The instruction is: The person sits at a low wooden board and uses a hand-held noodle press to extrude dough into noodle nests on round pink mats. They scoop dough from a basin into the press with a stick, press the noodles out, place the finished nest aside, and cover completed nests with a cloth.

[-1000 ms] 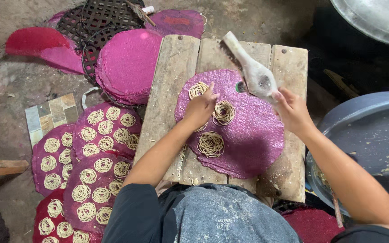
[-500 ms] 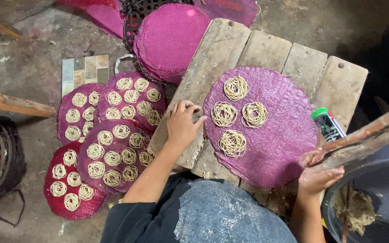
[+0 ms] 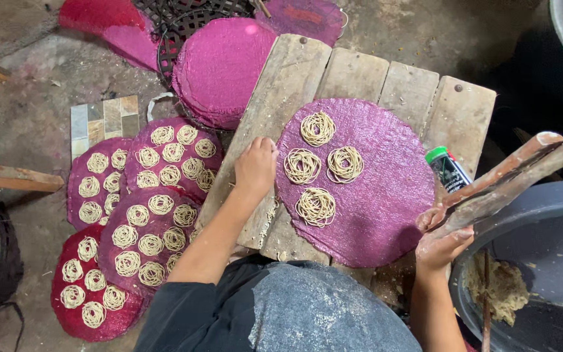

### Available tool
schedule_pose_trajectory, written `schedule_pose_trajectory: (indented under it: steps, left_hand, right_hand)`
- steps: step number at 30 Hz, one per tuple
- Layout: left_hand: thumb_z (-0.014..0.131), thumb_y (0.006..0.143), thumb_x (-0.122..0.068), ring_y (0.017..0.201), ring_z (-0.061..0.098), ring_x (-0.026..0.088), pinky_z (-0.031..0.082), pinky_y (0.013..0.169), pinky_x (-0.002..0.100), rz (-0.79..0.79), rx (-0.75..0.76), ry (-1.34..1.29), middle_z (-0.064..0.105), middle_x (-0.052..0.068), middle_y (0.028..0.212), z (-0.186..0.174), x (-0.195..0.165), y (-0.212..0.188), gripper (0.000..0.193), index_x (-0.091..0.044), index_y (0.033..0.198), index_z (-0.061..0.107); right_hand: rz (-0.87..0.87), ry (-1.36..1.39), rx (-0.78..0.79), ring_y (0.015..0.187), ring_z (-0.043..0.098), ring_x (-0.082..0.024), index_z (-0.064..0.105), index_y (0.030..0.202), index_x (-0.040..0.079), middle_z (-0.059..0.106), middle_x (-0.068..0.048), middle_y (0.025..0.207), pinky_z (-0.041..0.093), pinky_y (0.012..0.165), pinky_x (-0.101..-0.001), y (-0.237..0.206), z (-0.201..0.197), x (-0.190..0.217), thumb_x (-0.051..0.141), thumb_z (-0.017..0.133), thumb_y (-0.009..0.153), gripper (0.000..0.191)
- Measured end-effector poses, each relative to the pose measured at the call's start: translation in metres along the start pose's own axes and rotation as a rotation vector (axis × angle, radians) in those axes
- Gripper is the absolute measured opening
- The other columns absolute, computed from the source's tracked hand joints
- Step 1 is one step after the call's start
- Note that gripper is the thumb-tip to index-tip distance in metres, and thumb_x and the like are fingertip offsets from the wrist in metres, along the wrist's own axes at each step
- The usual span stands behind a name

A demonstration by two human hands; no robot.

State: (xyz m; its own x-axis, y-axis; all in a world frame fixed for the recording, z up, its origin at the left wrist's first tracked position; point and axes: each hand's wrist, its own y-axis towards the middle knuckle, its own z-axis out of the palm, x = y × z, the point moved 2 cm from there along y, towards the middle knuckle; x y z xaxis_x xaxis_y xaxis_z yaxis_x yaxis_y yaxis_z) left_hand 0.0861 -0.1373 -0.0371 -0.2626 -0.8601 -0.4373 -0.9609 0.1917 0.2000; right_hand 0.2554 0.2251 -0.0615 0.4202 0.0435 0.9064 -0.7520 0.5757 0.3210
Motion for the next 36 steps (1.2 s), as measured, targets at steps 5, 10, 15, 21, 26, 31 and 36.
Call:
schedule_pose_trajectory:
  steps: [5, 10, 15, 21, 26, 31, 36]
  left_hand:
    - [0.076, 0.085, -0.027, 0.092, 0.068, 0.035, 0.054, 0.075, 0.048, -0.05, 0.057, -0.035, 0.062, 0.012, 0.103, -0.001, -0.004, 0.027, 0.028, -0.01, 0.103, 0.063]
    - [0.073, 0.09, -0.022, 0.09, 0.07, 0.035, 0.056, 0.077, 0.047, -0.01, 0.064, 0.189, 0.067, 0.012, 0.104, 0.009, -0.01, 0.036, 0.021, -0.007, 0.1, 0.063]
    - [0.07, 0.091, -0.021, 0.088, 0.07, 0.036, 0.056, 0.073, 0.048, 0.106, -0.011, 0.143, 0.066, 0.014, 0.1, 0.003, -0.021, 0.05, 0.019, -0.005, 0.1, 0.063]
    - [0.074, 0.088, -0.021, 0.093, 0.066, 0.03, 0.046, 0.083, 0.048, 0.484, -0.132, 0.067, 0.065, 0.008, 0.099, -0.009, -0.072, 0.126, 0.019, -0.012, 0.102, 0.064]
    - [0.072, 0.092, -0.024, 0.103, 0.067, 0.023, 0.044, 0.096, 0.046, 0.642, 0.004, 0.009, 0.067, 0.002, 0.104, 0.008, -0.131, 0.172, 0.014, -0.017, 0.103, 0.066]
    - [0.072, 0.095, -0.034, 0.131, 0.058, 0.022, 0.03, 0.117, 0.06, 0.745, -0.074, -0.108, 0.06, 0.0, 0.144, 0.004, -0.174, 0.168, 0.037, -0.022, 0.129, 0.065]
    - [0.078, 0.077, -0.056, 0.144, 0.042, 0.028, 0.008, 0.121, 0.06, 0.935, 0.312, -0.334, 0.044, 0.009, 0.156, -0.033, -0.189, 0.072, 0.091, -0.014, 0.151, 0.044]
  right_hand:
    - [-0.001, 0.002, 0.022, 0.065, 0.049, -0.018, 0.046, 0.129, -0.005, 0.045, -0.006, 0.079, 0.038, 0.055, -0.0319, 0.003, 0.004, 0.01, 0.08, 0.05, 0.098, 0.091]
    - [-0.009, 0.016, -0.014, 0.065, 0.051, -0.018, 0.046, 0.126, -0.005, 0.047, -0.006, 0.081, 0.038, 0.052, -0.0309, 0.003, 0.0, 0.01, 0.081, 0.051, 0.097, 0.09]
    - [0.0, 0.053, -0.012, 0.065, 0.05, -0.017, 0.048, 0.126, -0.004, 0.046, -0.006, 0.079, 0.038, 0.053, -0.0302, 0.004, -0.002, 0.007, 0.081, 0.053, 0.095, 0.091]
    - [-0.014, 0.066, -0.037, 0.068, 0.05, -0.019, 0.048, 0.123, -0.002, 0.047, -0.006, 0.083, 0.038, 0.054, -0.031, 0.01, -0.001, 0.006, 0.082, 0.052, 0.095, 0.088]
    - [-0.112, 0.015, -0.084, 0.065, 0.047, -0.018, 0.05, 0.122, -0.003, 0.049, -0.006, 0.085, 0.039, 0.055, -0.0317, 0.014, -0.005, 0.006, 0.081, 0.05, 0.095, 0.089]
    - [-0.114, 0.044, -0.13, 0.066, 0.052, -0.018, 0.051, 0.116, -0.002, 0.047, -0.005, 0.079, 0.042, 0.055, -0.0319, 0.013, -0.011, 0.004, 0.079, 0.052, 0.096, 0.084]
    - [-0.091, -0.269, 0.192, 0.061, 0.059, -0.017, 0.056, 0.106, -0.002, 0.061, -0.006, 0.078, 0.049, 0.048, -0.0334, -0.001, 0.009, 0.028, 0.066, 0.06, 0.097, 0.069]
